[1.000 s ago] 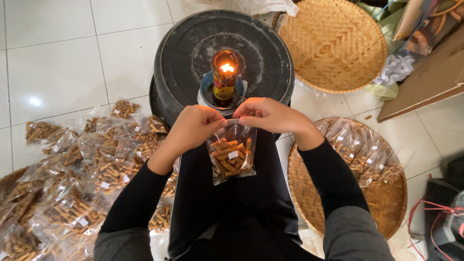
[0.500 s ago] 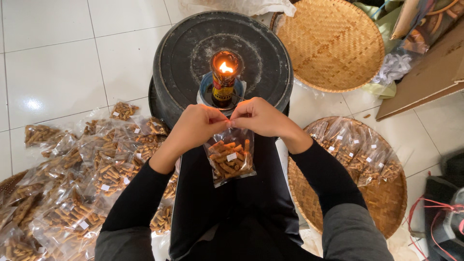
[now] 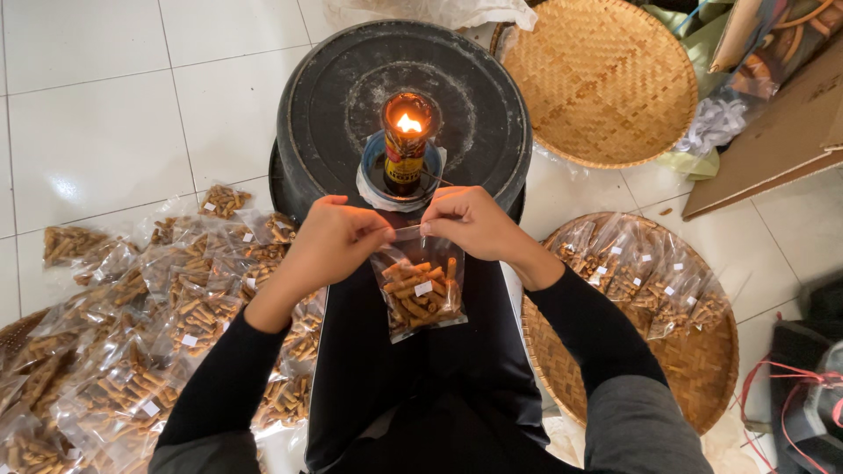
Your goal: The person sits on the floor and heat-seals clear plastic bags filled with rolled snack pieces over a candle flame, pressing the bag opening against the flame to melt it shut. They set finished bags onto woven trays and pick up new filled bags to repeat the sealing process.
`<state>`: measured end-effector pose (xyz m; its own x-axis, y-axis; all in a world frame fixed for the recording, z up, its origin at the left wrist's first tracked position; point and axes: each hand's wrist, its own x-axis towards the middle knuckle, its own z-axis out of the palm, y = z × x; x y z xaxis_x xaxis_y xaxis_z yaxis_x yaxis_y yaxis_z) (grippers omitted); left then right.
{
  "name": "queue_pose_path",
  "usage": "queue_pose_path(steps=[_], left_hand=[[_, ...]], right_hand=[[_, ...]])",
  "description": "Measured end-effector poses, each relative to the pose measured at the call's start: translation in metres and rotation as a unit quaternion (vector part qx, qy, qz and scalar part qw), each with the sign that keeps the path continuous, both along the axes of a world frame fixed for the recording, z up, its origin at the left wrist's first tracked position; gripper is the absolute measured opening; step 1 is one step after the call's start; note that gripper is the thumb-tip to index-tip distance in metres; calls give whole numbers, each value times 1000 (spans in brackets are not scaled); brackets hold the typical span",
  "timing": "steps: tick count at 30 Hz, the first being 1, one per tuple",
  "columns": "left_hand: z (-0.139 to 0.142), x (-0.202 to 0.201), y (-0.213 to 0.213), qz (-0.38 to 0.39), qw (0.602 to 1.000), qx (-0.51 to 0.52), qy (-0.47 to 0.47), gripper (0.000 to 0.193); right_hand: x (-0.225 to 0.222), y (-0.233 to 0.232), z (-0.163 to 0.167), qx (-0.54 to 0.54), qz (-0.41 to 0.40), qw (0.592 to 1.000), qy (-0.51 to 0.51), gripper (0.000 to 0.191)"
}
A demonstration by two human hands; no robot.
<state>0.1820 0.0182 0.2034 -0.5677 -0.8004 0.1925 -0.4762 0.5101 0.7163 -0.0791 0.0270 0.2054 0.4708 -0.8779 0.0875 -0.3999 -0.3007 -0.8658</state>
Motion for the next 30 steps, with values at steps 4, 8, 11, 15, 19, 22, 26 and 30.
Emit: queue_pose_path(steps=[4,8,11,15,19,22,26,30], left_hand=[[-12,14,2,-1,1000,27,-7,16],[-11,15,4,-7,1000,7,6,18],[-5,2,7,-7,999,-46,12,21],[1,-16,10,-2,999,-49,-1,17],[0,-19,12,-16,999,-46,11,20],[-1,-17,11,-30,998,-40,45,19],[-1,-15,10,-33,997,-24,59,18],[-1,-13,10,-28,998,-21,53,19]], right_hand=[[1,-1,-2,10,0,1000,-6,9],[7,-1,-1,-4,8,1000,10,9],[13,0,2,-16,21,1000,10,10],[17,2,7,-46,49,998,11,9],[11,4,13,3,63,998,-19,8],[-1,4,17,-11,52,998,25,9],[-13,7,15,-16,41,999,9,8],[-25,12,23,-30,13,999,-1,7]])
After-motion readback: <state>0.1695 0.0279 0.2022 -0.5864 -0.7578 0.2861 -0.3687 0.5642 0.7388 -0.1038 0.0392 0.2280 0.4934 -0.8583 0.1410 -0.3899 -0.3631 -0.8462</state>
